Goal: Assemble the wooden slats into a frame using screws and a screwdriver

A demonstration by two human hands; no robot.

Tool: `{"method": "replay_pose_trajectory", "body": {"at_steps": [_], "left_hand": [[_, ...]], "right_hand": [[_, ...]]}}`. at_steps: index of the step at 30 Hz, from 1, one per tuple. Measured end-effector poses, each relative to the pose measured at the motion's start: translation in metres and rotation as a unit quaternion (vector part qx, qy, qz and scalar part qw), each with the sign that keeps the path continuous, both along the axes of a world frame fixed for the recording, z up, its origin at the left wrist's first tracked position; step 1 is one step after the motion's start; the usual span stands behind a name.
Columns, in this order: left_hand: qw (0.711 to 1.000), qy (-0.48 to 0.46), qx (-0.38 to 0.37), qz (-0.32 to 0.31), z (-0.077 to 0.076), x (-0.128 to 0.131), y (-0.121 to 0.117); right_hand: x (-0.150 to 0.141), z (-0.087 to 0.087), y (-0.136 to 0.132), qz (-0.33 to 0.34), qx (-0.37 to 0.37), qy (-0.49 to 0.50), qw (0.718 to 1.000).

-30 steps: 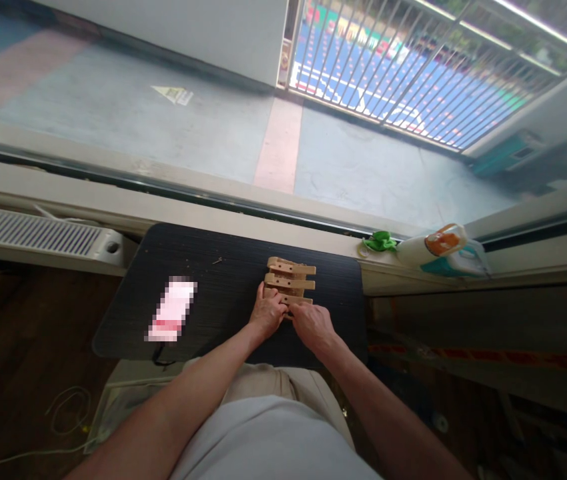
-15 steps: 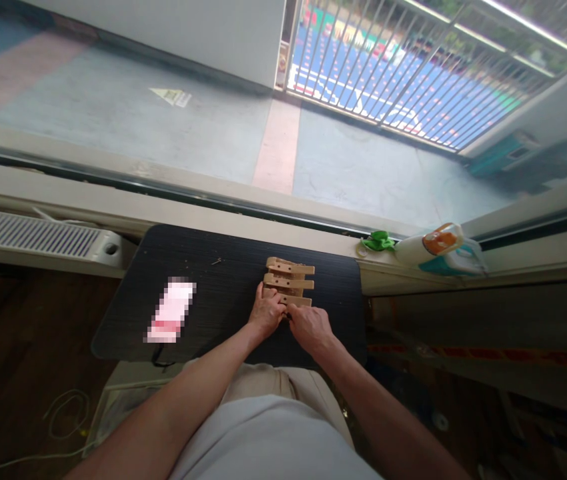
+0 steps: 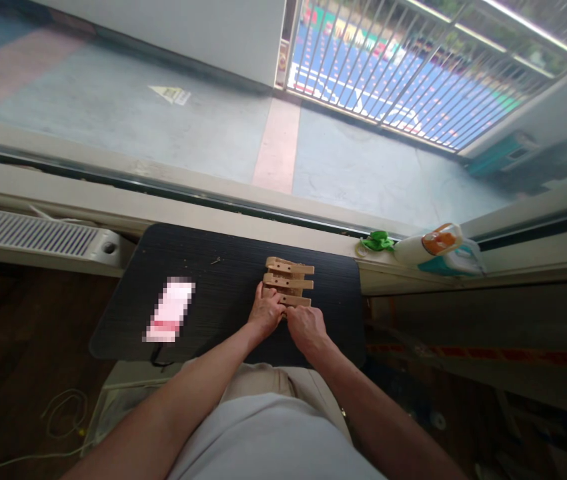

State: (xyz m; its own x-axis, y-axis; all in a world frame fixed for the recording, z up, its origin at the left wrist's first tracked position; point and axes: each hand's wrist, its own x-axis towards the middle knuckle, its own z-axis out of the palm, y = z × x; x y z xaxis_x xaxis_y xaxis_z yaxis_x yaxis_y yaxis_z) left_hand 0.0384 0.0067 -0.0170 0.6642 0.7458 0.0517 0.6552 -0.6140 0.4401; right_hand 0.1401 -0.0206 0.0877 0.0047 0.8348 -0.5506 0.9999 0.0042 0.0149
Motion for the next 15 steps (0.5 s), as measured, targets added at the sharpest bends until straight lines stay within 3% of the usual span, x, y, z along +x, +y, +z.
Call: {"method": "replay_pose_trajectory", "body": {"at_steps": [8, 15], "left_hand": [[1.000, 0.005, -0.002, 0.000, -0.001, 0.000, 0.001], [1.000, -0.005, -0.001, 0.001, -0.003, 0.000, 0.000]], "right_hand": [[0.013, 0.003, -0.006, -0.053, 0.002, 0.002, 0.999], [0.012, 0.011, -0.005, -0.001, -0.002, 0.009, 1.000]]}}
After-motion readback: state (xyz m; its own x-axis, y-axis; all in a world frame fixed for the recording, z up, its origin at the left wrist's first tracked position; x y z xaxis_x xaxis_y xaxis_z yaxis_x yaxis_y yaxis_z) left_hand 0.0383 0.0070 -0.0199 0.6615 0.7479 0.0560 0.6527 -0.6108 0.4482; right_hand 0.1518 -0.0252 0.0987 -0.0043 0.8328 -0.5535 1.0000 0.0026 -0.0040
